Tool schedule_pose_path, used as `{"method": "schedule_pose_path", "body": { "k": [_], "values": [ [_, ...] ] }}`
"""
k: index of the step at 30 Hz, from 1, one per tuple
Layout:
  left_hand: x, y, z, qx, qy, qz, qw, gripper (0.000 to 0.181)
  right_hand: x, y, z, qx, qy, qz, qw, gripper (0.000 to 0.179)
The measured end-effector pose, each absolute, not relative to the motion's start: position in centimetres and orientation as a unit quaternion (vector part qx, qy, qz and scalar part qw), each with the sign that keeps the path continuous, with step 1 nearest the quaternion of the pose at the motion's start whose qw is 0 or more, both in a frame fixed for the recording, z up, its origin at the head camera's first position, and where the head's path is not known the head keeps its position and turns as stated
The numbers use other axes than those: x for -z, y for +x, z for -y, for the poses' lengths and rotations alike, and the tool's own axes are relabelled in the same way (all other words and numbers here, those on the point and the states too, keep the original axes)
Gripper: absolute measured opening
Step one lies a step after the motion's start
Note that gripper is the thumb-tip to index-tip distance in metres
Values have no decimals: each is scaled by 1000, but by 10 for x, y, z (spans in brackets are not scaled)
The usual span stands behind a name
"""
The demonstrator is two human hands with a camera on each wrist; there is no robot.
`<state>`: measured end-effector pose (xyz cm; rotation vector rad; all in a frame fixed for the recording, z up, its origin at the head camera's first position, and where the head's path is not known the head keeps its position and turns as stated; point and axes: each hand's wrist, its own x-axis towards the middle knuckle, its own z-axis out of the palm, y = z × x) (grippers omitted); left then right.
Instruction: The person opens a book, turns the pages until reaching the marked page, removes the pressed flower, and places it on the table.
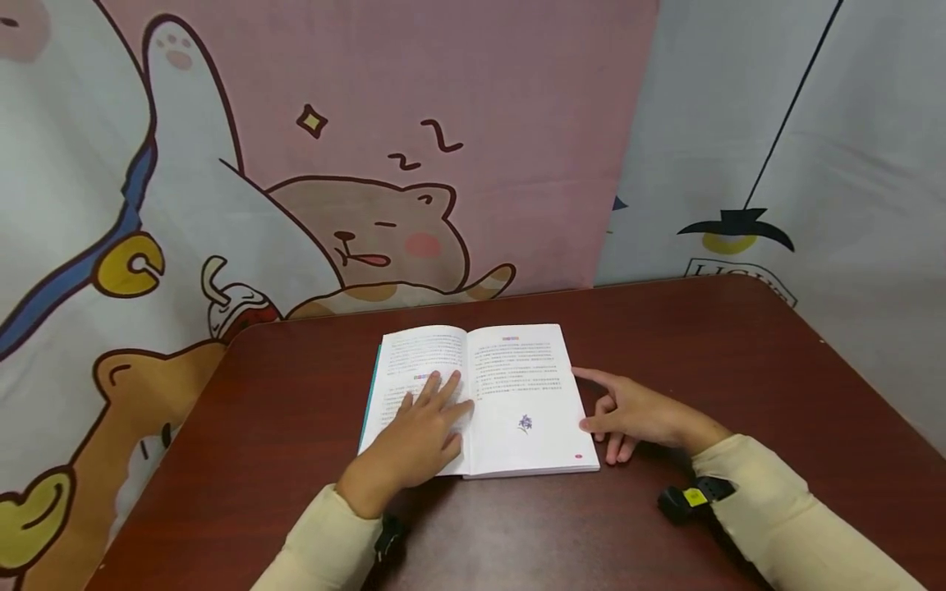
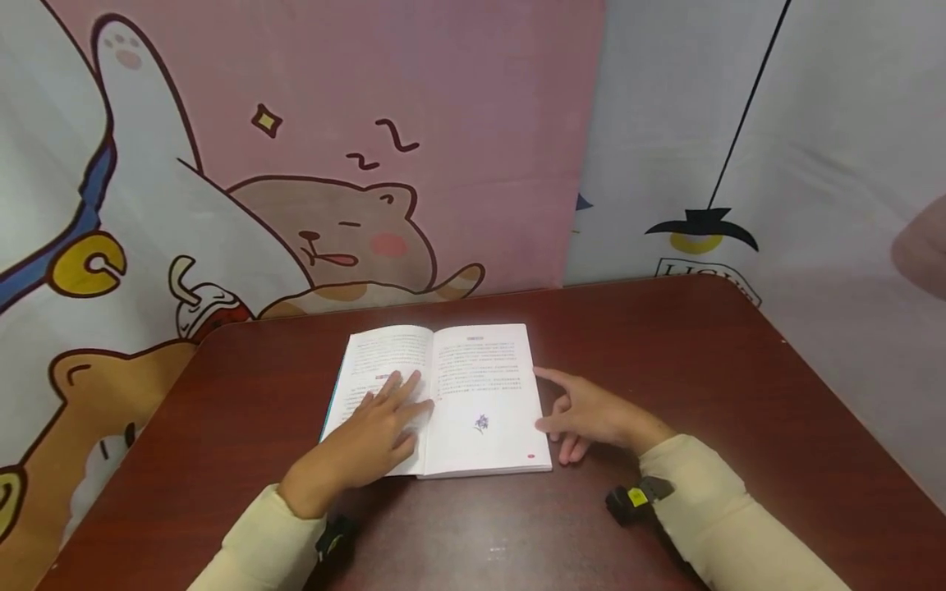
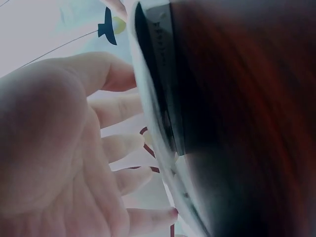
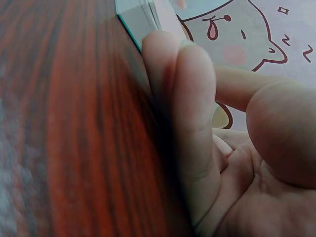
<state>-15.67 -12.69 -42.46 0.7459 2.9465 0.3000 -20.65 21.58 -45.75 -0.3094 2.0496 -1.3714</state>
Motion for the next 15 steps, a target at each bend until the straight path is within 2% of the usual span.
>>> {"method": "schedule_pose_path", "body": {
  "k": [15],
  "values": [
    [427,-158,127,-115,242,-960,80,52,459,-207,-215,526,-122,-777,324,97]
  ]
}}
